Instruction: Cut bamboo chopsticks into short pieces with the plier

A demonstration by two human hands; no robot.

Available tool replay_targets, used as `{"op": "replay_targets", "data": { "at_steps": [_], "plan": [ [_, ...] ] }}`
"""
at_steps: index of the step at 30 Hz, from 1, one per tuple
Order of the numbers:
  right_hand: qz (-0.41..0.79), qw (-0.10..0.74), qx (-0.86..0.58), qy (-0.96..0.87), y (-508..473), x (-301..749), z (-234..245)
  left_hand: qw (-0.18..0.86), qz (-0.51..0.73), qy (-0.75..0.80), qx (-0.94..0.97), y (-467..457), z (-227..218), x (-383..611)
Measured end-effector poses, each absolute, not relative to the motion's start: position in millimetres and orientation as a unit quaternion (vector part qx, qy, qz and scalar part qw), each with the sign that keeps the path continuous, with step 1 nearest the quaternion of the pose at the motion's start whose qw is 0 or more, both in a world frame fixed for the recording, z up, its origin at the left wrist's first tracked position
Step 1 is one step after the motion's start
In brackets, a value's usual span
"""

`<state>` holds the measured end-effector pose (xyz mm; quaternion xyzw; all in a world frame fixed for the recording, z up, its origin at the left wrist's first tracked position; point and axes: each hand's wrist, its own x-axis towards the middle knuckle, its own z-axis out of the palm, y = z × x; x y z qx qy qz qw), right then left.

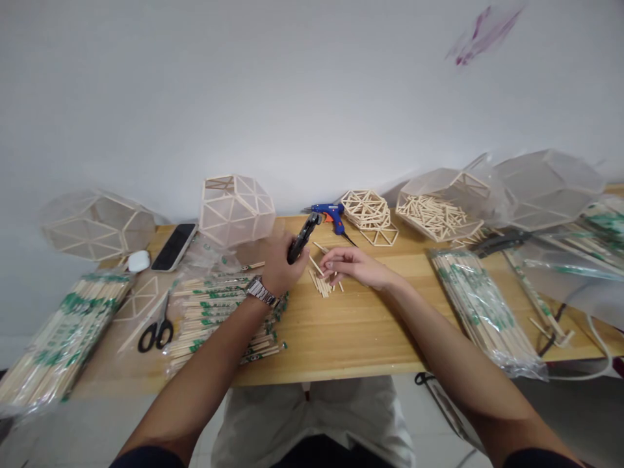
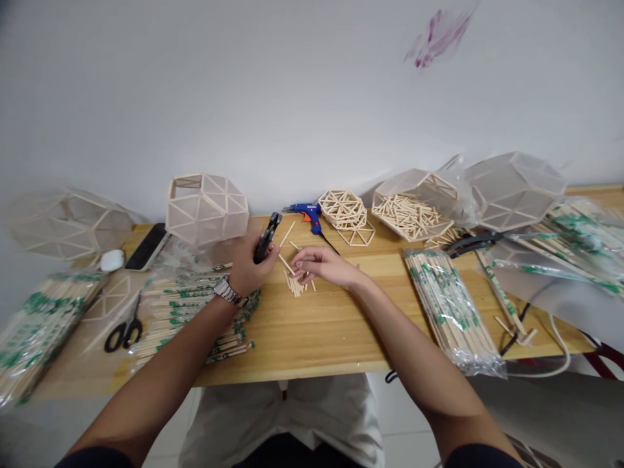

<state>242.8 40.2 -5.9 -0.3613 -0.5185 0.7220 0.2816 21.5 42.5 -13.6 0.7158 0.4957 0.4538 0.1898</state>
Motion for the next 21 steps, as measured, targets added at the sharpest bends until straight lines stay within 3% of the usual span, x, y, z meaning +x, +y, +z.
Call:
{"op": "replay_targets", "data": {
  "at_steps": [21],
  "plan": [
    [0.735,0.275,-0.3,-0.543,40,244,-16,0.239,0.517,0.507,0.647,45,-11,24]
  ]
}}
